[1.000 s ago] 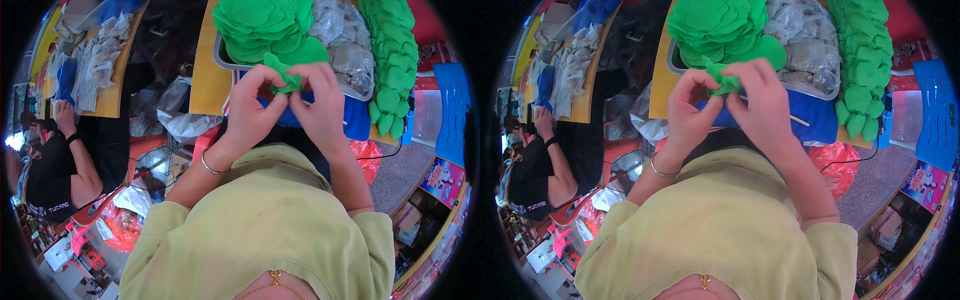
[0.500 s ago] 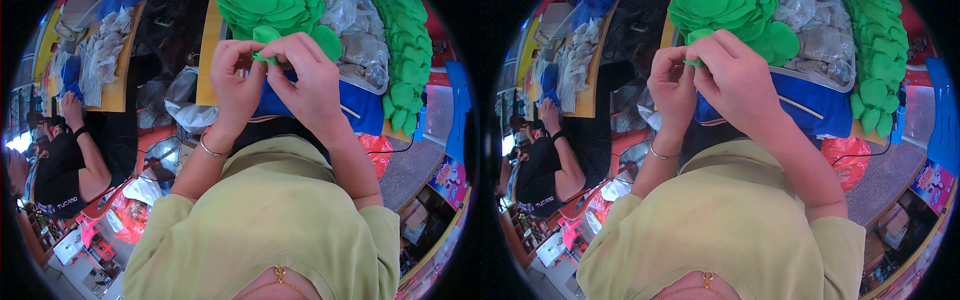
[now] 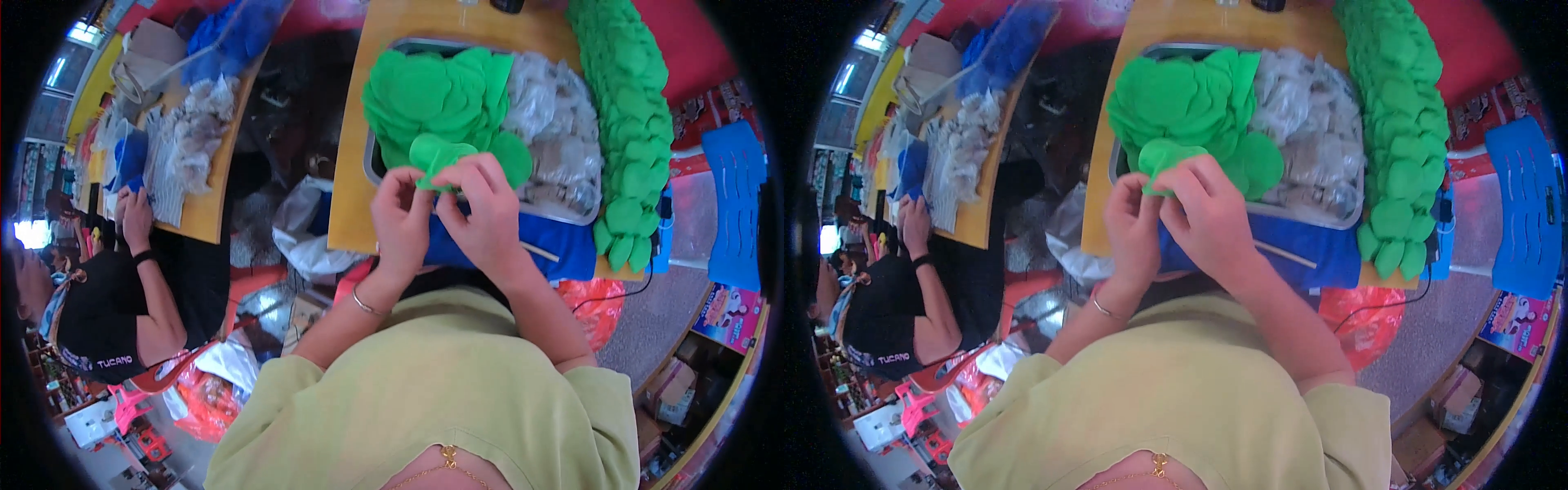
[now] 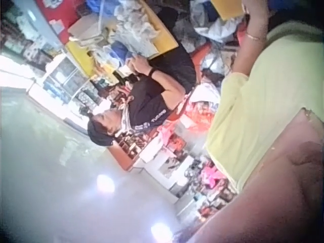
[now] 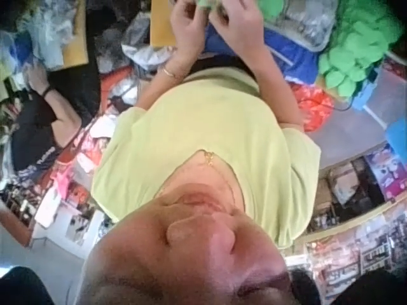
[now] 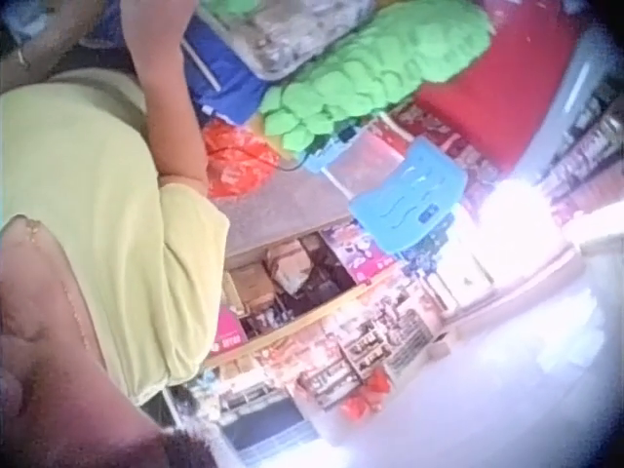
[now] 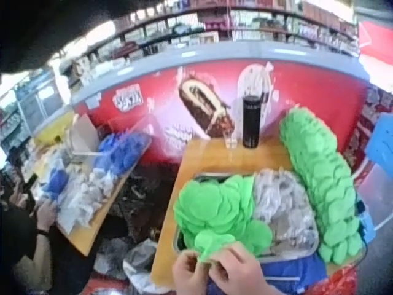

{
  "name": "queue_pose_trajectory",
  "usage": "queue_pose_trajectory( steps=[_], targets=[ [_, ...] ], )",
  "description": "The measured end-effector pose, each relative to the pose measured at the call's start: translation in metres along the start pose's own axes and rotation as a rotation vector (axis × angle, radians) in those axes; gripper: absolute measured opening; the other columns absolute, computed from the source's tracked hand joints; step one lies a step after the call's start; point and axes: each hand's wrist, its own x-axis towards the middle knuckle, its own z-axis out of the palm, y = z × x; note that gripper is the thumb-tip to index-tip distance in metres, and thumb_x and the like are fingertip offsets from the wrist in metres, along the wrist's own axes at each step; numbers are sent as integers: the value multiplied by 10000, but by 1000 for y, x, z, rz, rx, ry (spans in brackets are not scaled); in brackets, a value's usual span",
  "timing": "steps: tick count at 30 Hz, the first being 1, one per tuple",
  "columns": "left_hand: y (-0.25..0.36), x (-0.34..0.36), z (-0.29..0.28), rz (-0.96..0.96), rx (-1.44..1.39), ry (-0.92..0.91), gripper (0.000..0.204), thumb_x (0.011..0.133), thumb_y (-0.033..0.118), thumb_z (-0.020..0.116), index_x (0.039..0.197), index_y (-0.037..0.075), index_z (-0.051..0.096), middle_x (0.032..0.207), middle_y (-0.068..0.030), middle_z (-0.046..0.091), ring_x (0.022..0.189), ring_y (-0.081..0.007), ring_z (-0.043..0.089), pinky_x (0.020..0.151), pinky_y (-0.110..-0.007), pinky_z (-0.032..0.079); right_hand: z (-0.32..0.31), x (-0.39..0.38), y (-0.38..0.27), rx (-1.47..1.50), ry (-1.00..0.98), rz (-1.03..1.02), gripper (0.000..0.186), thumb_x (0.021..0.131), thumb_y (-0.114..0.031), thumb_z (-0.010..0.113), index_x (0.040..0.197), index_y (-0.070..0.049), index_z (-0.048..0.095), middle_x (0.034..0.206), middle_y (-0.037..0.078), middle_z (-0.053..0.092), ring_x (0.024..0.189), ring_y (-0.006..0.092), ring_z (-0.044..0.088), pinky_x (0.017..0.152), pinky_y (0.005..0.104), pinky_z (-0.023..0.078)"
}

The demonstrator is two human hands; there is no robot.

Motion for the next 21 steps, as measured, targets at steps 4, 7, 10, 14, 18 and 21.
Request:
queue_pose_trajectory(
  steps=[4,7,10,14,18,21],
  targets=[
    [-6,8,5,197,-60,-56,112,817,-26,588,901,10,523,882,-29,471,775,-87,491,675,-191,401,5,5,4,-74,188,47,229,691,51,616,889,-41,547,791,72,502,704,218,555,640,303,467],
    [3,16,11,269,-92,-111,123,814,-39,588,907,14,526,930,-30,451,814,-93,478,700,-195,397,13,1,12,611,198,457,160,793,21,584,938,1,522,842,41,566,767,94,565,684,248,469],
    [4,23,15,294,-63,-93,104,826,-30,579,903,21,531,921,-21,468,813,-84,487,707,-194,400,13,3,10,616,137,498,136,809,27,562,937,5,523,835,36,581,774,81,570,666,230,468],
    [5,26,15,42,-223,-95,68,848,-6,570,897,21,531,892,-1,500,796,-52,490,691,-183,397,8,5,18,319,104,352,126,822,30,560,934,0,511,815,24,566,737,62,555,642,211,459],
    [6,29,13,-154,-305,-298,45,864,48,578,874,46,534,765,46,492,673,-11,425,572,-160,339,7,6,24,721,197,528,128,839,17,562,941,-18,494,822,11,558,724,58,544,638,202,449],
    [6,33,9,-275,-306,-403,48,869,68,571,913,52,559,704,68,473,618,-3,382,525,-160,297,4,4,29,724,220,523,123,843,13,564,936,-33,498,820,-4,556,724,48,543,612,182,425]
  ],
)
